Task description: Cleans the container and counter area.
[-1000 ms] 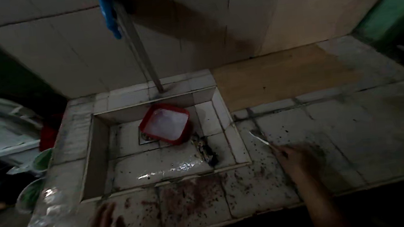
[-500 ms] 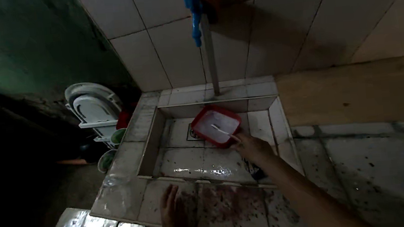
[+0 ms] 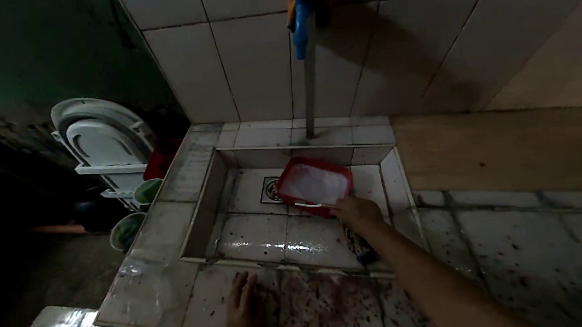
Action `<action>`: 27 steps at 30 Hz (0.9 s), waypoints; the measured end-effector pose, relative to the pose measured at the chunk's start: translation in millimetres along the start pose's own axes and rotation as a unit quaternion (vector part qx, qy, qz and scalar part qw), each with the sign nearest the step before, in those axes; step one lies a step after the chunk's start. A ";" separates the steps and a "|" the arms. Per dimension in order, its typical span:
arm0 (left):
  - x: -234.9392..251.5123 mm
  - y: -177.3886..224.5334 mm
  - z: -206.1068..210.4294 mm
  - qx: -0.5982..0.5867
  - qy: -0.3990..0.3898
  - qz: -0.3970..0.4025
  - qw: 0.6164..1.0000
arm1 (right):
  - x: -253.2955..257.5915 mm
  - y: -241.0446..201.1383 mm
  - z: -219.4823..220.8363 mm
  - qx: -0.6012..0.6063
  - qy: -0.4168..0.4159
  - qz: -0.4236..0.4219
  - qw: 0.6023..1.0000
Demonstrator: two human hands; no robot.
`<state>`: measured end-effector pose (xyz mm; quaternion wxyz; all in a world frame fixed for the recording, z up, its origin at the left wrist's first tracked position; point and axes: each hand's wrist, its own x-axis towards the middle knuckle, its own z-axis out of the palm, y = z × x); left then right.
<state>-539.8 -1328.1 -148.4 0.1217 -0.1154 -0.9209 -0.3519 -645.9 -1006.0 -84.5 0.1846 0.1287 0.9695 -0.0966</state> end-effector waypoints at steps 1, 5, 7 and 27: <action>-0.1 0.6 0.6 0.003 0.001 -0.001 1.000 | 1.1 6.4 0.6 -0.001 0.006 0.000 1.000; -0.7 -0.7 -0.1 0.000 -0.009 0.011 1.000 | 1.6 34.8 2.1 -0.006 0.024 -0.018 1.000; -0.2 -0.9 -1.3 -0.002 -0.012 0.016 1.000 | -1.8 45.6 -1.2 0.003 0.020 -0.012 1.000; 0.7 -2.6 -0.3 0.000 -0.035 0.039 0.999 | -110.1 44.4 23.7 0.260 -0.041 0.162 0.951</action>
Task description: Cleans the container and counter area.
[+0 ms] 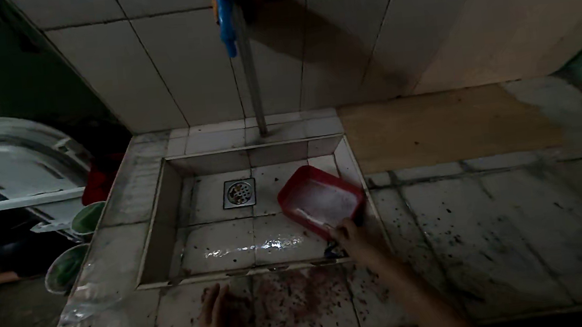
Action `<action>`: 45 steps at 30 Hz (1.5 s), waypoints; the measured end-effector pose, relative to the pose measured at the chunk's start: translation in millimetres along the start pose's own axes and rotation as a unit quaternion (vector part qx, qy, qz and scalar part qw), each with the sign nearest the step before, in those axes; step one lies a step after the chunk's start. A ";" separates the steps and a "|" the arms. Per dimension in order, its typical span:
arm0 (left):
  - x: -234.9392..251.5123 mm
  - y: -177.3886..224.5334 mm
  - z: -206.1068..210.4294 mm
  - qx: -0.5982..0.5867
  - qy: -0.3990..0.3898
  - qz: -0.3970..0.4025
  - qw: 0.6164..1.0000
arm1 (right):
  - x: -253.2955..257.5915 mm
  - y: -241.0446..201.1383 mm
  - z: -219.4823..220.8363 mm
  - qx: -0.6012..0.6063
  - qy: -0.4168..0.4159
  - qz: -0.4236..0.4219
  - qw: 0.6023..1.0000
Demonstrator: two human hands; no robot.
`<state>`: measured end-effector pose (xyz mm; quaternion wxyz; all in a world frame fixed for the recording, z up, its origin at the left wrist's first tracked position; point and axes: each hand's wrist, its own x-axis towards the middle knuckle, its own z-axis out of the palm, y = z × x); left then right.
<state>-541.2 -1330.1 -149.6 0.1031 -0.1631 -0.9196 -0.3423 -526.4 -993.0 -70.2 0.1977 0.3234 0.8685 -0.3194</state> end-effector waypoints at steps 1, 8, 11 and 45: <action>-0.1 1.3 -1.0 -0.001 0.000 -0.002 1.000 | 1.2 4.3 -7.3 0.017 0.008 0.002 1.000; -0.3 1.2 -4.0 -0.018 -0.029 0.019 0.999 | 15.5 -22.6 -38.0 -0.148 0.049 -0.004 0.988; 1.5 5.1 -6.6 -0.009 -0.034 0.023 0.999 | 21.7 -39.1 -42.9 -0.132 0.037 -0.006 0.991; -51.4 186.3 112.8 -0.094 0.139 -0.223 0.960 | 86.8 259.6 -234.2 -0.090 0.013 -0.125 0.988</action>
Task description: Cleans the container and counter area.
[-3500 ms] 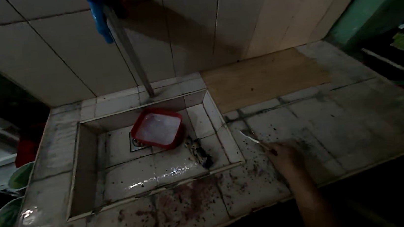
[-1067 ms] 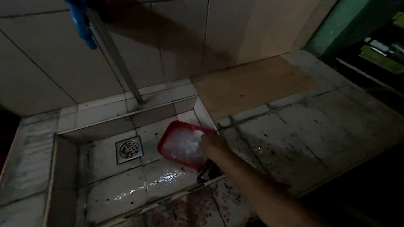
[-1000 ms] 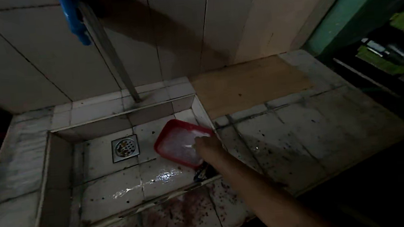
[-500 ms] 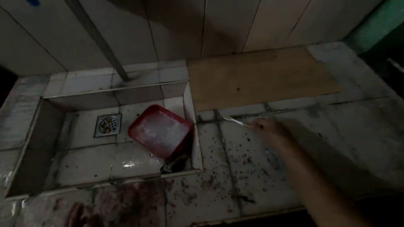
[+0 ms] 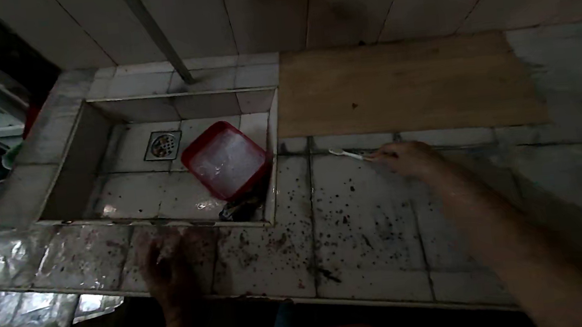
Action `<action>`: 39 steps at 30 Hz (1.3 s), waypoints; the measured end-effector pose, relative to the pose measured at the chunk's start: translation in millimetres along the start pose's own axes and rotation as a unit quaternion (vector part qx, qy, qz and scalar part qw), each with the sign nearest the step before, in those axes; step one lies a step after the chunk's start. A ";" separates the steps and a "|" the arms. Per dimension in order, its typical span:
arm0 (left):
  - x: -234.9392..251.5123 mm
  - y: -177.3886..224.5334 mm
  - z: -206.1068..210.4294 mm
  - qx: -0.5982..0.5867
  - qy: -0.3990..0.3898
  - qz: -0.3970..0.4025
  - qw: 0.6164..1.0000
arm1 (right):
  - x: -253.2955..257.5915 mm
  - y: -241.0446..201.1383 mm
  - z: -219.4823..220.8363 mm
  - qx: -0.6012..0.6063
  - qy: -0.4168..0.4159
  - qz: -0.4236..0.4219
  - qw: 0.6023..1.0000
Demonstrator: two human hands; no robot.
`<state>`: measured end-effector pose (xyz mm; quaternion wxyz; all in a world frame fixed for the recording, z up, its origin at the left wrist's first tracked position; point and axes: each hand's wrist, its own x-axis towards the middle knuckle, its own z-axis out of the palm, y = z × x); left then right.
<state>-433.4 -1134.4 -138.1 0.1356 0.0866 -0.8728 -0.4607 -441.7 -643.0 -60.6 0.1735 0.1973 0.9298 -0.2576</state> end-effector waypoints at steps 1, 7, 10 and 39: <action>-0.4 -1.4 0.2 0.025 -0.001 0.009 1.000 | -2.1 13.7 -7.3 0.002 -0.005 0.003 1.000; 2.3 8.8 3.5 0.108 -0.040 0.030 0.993 | -13.3 64.9 -36.0 -0.011 0.009 0.063 0.998; 2.3 4.7 4.2 0.098 -0.027 0.048 0.994 | 12.0 19.4 -17.4 -0.039 -0.012 -0.029 0.999; 0.2 -1.7 6.4 0.095 -0.012 0.032 0.995 | 53.9 -52.6 -5.4 -0.106 -0.071 -0.065 0.990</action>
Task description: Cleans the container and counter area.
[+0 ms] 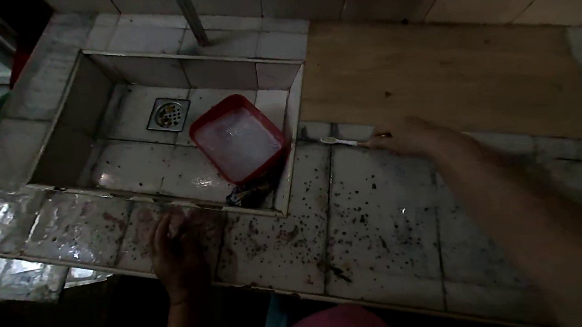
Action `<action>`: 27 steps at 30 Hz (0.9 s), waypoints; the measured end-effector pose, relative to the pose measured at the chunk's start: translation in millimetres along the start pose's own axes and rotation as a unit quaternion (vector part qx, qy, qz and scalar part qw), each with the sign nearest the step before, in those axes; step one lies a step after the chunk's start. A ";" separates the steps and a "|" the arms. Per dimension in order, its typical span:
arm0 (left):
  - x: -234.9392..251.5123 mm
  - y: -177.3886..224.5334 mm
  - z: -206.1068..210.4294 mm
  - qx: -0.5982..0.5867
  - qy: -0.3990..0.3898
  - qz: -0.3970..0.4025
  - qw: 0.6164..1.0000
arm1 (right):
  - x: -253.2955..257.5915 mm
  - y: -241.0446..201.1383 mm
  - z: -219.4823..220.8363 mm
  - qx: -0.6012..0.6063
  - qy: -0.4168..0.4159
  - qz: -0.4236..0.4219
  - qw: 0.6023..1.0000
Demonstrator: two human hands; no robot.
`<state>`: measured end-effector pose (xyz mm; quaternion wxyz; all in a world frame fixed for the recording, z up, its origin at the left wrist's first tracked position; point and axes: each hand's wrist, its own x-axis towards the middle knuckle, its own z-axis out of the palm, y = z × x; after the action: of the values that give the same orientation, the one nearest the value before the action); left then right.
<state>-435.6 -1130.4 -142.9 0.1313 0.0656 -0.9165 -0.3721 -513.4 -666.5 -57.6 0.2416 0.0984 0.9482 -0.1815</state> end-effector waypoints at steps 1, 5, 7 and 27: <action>0.2 -0.3 -0.7 0.003 -0.001 -0.006 1.000 | 1.0 -0.1 -0.8 0.005 -0.007 -0.001 1.000; 0.1 -2.9 2.0 0.005 0.003 0.006 1.000 | -38.5 78.2 -18.5 0.010 -0.028 0.061 0.998; 0.9 -1.3 2.1 0.011 -0.001 0.009 1.000 | -58.6 131.0 -23.0 0.012 -0.022 0.126 0.992; 128.4 109.5 55.4 -0.079 -0.283 0.011 0.956 | -139.3 112.2 41.9 0.161 0.216 0.096 0.958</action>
<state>-577.0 -1043.4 -79.9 -0.1242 -0.0634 -0.8847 -0.4447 -344.5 -594.1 -56.3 0.0285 0.2639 0.9219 -0.2823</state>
